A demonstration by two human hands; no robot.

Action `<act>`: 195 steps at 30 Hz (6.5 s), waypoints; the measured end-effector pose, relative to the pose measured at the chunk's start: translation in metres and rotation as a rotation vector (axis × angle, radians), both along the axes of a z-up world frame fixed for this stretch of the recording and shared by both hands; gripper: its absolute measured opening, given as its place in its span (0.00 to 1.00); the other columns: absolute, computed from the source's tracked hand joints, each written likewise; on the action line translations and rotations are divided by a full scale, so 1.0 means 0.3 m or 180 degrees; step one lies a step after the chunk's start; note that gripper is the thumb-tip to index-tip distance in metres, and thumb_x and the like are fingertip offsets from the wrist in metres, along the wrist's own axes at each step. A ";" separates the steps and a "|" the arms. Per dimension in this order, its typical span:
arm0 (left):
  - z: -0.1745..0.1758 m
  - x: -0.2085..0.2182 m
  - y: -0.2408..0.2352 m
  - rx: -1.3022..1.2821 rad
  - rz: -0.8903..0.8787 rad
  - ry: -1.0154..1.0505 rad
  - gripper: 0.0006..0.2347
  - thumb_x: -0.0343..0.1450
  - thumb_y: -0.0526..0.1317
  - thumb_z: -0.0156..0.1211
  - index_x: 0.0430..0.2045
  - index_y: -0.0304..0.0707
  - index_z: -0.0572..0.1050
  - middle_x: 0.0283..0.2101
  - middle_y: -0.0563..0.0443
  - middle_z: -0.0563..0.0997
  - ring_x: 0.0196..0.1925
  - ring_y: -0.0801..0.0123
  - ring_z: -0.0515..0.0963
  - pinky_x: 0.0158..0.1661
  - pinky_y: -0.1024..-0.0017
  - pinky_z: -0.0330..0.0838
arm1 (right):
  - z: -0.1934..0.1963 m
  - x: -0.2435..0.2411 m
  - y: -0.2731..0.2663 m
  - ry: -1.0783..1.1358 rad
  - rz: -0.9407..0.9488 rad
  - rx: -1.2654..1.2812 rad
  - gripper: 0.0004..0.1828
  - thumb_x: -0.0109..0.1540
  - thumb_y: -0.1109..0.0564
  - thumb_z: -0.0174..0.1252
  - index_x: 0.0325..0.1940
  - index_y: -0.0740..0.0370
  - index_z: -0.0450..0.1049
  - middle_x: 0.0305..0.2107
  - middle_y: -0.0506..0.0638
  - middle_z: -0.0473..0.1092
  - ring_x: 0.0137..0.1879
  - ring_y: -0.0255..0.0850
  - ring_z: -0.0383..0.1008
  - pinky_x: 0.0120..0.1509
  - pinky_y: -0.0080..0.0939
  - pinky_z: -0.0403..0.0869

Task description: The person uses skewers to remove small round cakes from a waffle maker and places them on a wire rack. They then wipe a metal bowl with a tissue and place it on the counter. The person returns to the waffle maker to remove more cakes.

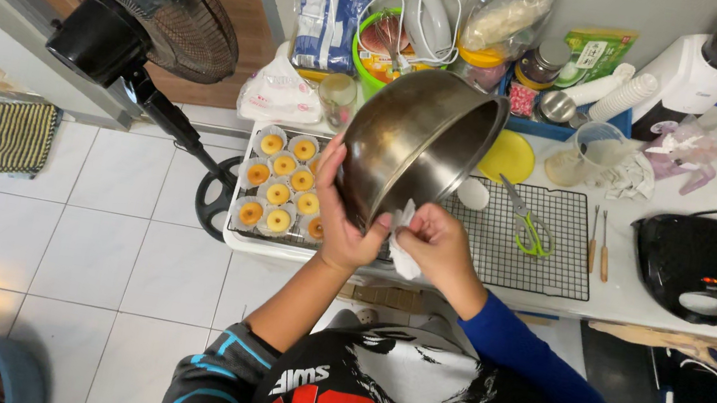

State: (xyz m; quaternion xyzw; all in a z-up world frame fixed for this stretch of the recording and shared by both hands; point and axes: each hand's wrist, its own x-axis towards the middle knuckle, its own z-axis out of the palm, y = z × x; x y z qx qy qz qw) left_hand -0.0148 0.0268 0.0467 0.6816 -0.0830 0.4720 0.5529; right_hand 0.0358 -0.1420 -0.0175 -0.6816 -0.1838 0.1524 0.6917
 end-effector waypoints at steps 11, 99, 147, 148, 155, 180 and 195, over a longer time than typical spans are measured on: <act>-0.013 -0.013 -0.026 0.0087 -0.0209 0.0456 0.39 0.67 0.44 0.68 0.72 0.33 0.52 0.73 0.35 0.57 0.77 0.49 0.57 0.77 0.56 0.49 | 0.225 0.234 -0.137 -0.2850 -0.1592 -0.1637 0.10 0.62 0.66 0.64 0.38 0.65 0.68 0.37 0.58 0.68 0.40 0.51 0.71 0.45 0.48 0.73; -0.279 0.018 -0.102 -0.2013 -0.2131 0.1928 0.29 0.69 0.38 0.57 0.68 0.35 0.59 0.64 0.42 0.68 0.66 0.62 0.67 0.66 0.67 0.59 | 0.021 0.039 0.013 -0.2608 0.0348 -0.2061 0.14 0.56 0.64 0.58 0.46 0.65 0.74 0.44 0.61 0.73 0.47 0.58 0.76 0.49 0.52 0.76; -0.244 0.058 -0.161 -0.2188 -0.2359 0.2739 0.28 0.73 0.49 0.55 0.68 0.40 0.58 0.67 0.45 0.66 0.69 0.63 0.63 0.67 0.65 0.54 | 0.045 0.106 -0.096 -0.1476 -0.1166 -0.0511 0.07 0.66 0.64 0.62 0.47 0.63 0.72 0.38 0.51 0.73 0.41 0.38 0.76 0.45 0.38 0.75; -0.241 0.064 -0.171 -0.2100 -0.2343 0.2847 0.28 0.73 0.49 0.55 0.68 0.41 0.58 0.68 0.46 0.64 0.70 0.63 0.62 0.67 0.65 0.54 | 0.090 0.105 -0.120 -0.2280 -0.1298 -0.1113 0.06 0.65 0.63 0.61 0.46 0.62 0.73 0.39 0.52 0.72 0.41 0.40 0.77 0.45 0.39 0.76; -0.251 0.092 -0.226 -0.1993 -0.2653 0.2878 0.29 0.70 0.42 0.58 0.67 0.38 0.59 0.65 0.41 0.67 0.67 0.60 0.66 0.65 0.65 0.59 | 0.236 0.073 -0.347 -0.2805 -0.1453 -0.3017 0.11 0.60 0.65 0.59 0.48 0.63 0.73 0.38 0.55 0.66 0.44 0.52 0.72 0.46 0.50 0.72; -0.293 0.555 -0.596 -0.3732 -0.3844 0.2709 0.32 0.71 0.56 0.54 0.63 0.28 0.64 0.59 0.32 0.72 0.60 0.44 0.71 0.61 0.50 0.65 | 0.446 0.172 -1.146 -0.0747 -0.2274 0.0084 0.12 0.69 0.61 0.59 0.56 0.64 0.74 0.43 0.45 0.75 0.48 0.29 0.73 0.55 0.30 0.72; 0.010 0.686 -1.083 -0.1875 -0.2184 0.2326 0.29 0.73 0.57 0.54 0.65 0.42 0.59 0.65 0.46 0.65 0.65 0.60 0.68 0.59 0.57 0.62 | 0.504 0.209 -1.443 -0.4279 -0.2194 -0.2507 0.14 0.57 0.64 0.69 0.45 0.67 0.75 0.35 0.54 0.70 0.35 0.47 0.73 0.37 0.43 0.71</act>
